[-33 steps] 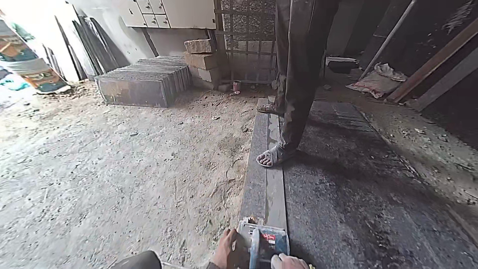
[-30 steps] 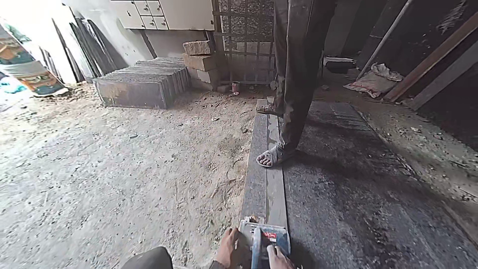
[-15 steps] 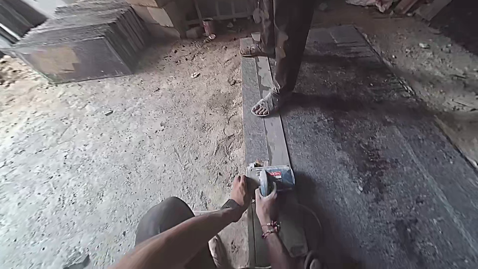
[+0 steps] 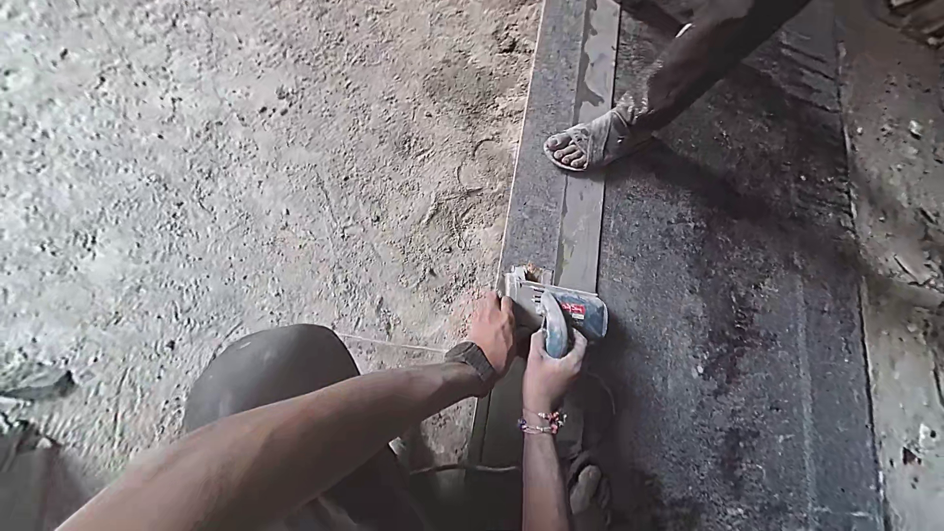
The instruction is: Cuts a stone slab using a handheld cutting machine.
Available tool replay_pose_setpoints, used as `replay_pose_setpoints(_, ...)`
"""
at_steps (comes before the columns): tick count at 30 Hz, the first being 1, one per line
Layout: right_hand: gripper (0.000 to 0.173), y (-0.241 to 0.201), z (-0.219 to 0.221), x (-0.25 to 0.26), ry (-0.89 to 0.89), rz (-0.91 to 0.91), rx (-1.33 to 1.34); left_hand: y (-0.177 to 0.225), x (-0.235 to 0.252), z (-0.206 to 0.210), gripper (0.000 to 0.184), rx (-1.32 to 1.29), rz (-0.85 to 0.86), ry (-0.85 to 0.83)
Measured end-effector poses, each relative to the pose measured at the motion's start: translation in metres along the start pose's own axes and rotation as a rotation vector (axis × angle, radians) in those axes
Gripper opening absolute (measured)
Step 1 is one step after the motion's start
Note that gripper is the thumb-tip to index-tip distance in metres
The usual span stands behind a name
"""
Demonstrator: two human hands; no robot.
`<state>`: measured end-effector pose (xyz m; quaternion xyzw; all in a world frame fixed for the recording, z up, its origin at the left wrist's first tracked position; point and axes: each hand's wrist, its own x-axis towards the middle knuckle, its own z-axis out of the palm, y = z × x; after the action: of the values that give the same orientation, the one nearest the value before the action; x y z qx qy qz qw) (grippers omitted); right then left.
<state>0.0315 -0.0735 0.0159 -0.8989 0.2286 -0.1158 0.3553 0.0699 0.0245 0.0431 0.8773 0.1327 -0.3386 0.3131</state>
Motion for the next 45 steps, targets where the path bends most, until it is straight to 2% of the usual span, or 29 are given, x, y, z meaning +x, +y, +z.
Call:
replay_pose_setpoints(11,0.055,-0.004,0.004,0.004,0.013,0.000,0.007,-0.003,0.006,-0.008,0.054,-0.054,0.037,-0.068)
replay_pose_setpoints(14,0.055,-0.004,0.006,0.005,0.006,-0.009,0.021,-0.008,0.009,-0.006,0.049,-0.060,0.067,-0.034)
replay_pose_setpoints(19,0.054,-0.003,0.008,0.008,0.018,-0.017,0.031,-0.009,0.013,-0.009,0.055,-0.058,0.090,-0.041)
replay_pose_setpoints(45,0.052,-0.011,0.016,0.021,0.003,-0.047,0.036,-0.011,0.031,-0.010,0.053,-0.071,0.104,-0.002)
